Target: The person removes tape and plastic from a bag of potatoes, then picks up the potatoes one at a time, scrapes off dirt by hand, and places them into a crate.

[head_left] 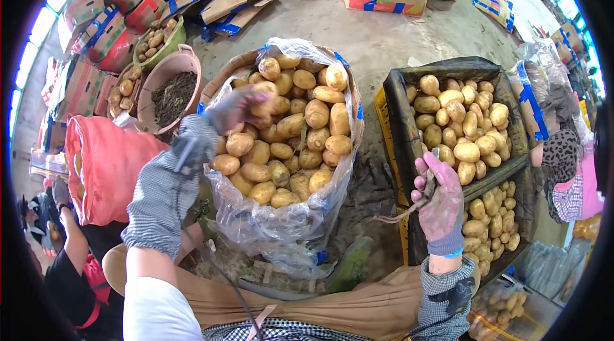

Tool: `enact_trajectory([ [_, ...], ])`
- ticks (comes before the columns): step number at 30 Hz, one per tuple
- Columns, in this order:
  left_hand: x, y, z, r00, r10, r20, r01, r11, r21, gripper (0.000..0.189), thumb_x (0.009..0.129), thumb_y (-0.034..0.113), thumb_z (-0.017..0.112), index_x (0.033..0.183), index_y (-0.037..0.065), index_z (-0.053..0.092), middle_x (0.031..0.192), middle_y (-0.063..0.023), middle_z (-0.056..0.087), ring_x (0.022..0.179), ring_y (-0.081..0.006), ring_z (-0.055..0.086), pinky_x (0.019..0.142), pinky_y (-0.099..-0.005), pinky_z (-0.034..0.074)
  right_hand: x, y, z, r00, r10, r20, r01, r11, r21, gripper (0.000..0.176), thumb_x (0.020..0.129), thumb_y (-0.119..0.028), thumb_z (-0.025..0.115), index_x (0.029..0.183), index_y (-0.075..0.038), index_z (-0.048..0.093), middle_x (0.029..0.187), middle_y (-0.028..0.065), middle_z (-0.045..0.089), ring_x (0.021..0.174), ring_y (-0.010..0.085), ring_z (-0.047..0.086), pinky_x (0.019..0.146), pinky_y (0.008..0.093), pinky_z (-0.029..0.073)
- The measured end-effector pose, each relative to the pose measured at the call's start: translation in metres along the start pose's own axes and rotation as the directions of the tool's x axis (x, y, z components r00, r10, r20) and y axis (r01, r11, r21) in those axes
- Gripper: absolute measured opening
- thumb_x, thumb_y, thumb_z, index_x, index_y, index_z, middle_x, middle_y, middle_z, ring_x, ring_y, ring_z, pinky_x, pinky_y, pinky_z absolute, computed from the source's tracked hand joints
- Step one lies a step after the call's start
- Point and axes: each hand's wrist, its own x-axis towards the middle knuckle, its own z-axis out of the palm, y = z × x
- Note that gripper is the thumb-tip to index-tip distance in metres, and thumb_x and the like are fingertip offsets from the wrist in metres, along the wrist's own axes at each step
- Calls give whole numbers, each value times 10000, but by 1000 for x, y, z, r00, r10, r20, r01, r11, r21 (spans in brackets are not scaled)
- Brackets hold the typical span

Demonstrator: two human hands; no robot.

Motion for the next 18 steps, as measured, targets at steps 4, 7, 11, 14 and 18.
enact_trajectory([
  [4, -43, 17, -70, 951, -97, -293, 40, 980, -196, 452, 824, 246, 685, 1212, 83, 519, 967, -62, 618, 839, -197, 643, 623, -289, 567, -7, 2, -1, 999, 49, -5, -49, 998, 38, 357, 926, -257, 576, 1218, -51, 582, 1071, 49, 632, 773, 106, 566, 625, 246, 470],
  [7, -77, 14, -111, 942, -224, -250, 121, 922, -369, 315, 839, 332, 616, 1026, 83, 565, 862, -61, 618, 686, -156, 602, 478, -191, 507, -5, 8, -1, 999, 39, 9, -39, 998, -43, 334, 928, -251, 569, 1198, -58, 599, 1065, 45, 637, 766, 99, 560, 597, 239, 456],
  [11, -81, 26, -194, 911, -346, -226, 149, 784, -602, 221, 827, 318, 616, 896, 113, 571, 781, -32, 582, 683, -168, 593, 465, -238, 518, -2, 12, 12, 998, 52, -17, -54, 995, -86, 308, 930, -238, 559, 1177, -61, 607, 1035, 37, 635, 730, 90, 540, 557, 224, 431],
  [14, -74, 78, -242, 702, 383, -600, -643, 703, -303, 286, 878, 284, 585, 1007, 33, 540, 912, -103, 617, 770, -267, 626, 648, -372, 580, 1, 13, 17, 997, 27, -70, -35, 992, -122, 308, 919, -246, 574, 1170, -69, 605, 1016, 29, 630, 732, 85, 533, 561, 220, 430],
  [18, -61, 138, -267, 449, 241, -860, -767, 598, -233, 531, 882, 415, 609, 1234, 45, 465, 1130, -198, 551, 984, -290, 595, 790, -379, 572, 4, 13, 21, 997, 29, -71, -37, 994, -107, 350, 912, -258, 586, 1200, -59, 593, 1042, 31, 627, 750, 92, 543, 589, 222, 447],
])
